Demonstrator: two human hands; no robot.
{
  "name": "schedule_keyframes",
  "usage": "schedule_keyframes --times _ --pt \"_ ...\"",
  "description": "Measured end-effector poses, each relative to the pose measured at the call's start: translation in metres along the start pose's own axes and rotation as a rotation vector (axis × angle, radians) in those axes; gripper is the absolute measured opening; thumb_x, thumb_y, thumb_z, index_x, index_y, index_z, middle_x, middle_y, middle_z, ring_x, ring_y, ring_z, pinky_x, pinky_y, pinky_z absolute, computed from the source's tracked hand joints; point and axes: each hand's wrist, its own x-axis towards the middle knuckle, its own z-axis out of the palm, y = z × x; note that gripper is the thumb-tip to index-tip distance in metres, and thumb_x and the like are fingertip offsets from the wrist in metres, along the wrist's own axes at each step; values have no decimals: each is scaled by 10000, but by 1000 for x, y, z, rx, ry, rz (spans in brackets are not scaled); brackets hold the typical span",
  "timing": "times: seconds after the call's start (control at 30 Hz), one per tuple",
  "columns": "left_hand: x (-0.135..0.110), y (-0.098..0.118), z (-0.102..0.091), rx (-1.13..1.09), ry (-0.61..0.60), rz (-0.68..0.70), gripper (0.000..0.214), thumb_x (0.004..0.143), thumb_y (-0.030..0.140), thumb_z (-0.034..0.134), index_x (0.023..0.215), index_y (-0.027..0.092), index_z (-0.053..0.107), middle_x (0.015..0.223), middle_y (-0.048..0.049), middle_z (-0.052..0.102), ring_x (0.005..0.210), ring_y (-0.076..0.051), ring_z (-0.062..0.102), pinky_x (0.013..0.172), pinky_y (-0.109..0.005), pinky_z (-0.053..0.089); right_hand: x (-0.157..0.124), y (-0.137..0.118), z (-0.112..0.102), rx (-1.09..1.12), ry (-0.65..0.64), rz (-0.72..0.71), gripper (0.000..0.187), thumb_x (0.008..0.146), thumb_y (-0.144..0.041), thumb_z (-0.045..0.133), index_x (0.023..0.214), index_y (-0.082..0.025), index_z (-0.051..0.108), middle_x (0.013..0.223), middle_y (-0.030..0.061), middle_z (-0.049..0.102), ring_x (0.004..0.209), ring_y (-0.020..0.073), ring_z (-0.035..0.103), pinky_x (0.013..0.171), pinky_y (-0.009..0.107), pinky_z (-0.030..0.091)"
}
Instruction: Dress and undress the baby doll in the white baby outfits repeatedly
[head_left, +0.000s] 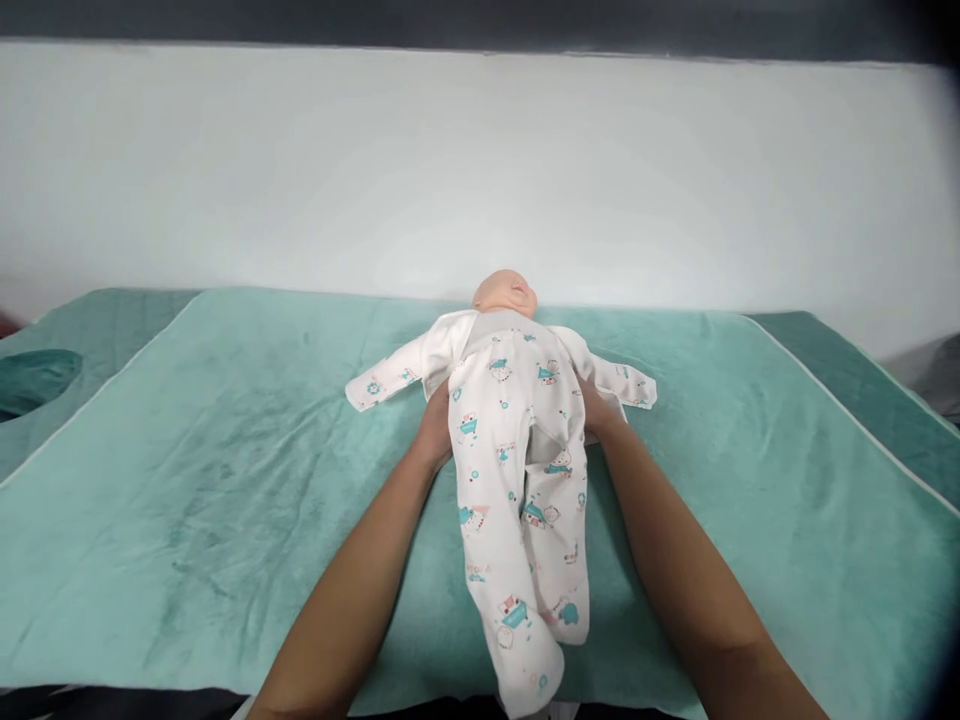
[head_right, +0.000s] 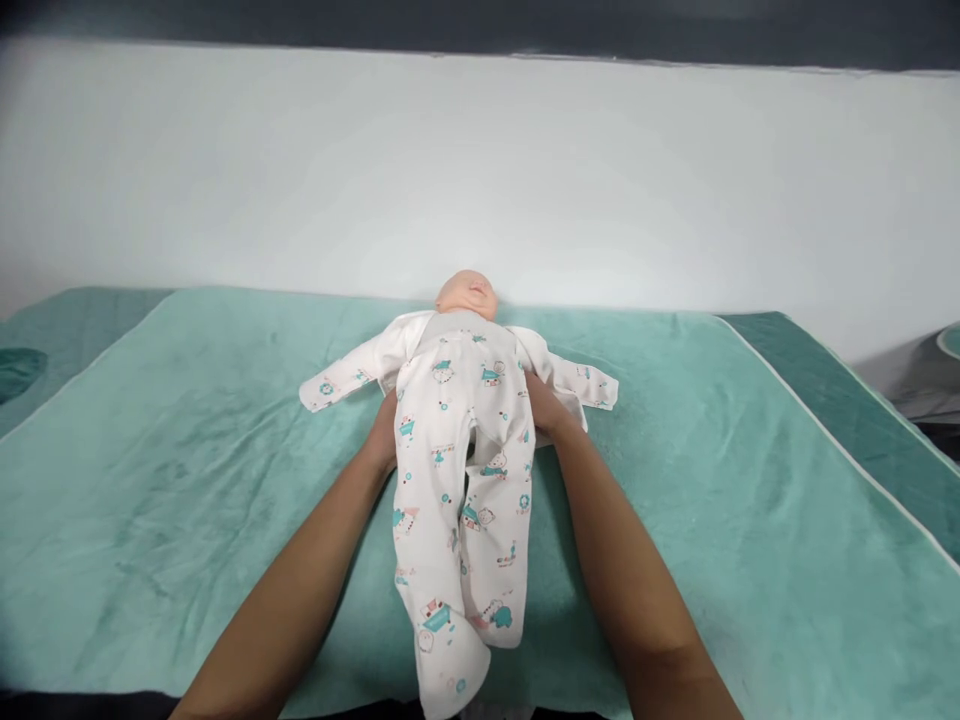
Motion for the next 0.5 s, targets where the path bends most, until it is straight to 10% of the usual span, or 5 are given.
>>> schedule_keyframes --times 0.5 --pt "-1 -3 -11 50 43 -19 456 709 324 780 1143 204 707 1313 -62 674 1297 -313 547 1135 -440 408 2 -20 4 25 -176 6 567 655 -625 728 1108 -284 738 1146 81 734 1219 346 609 1107 463 468"
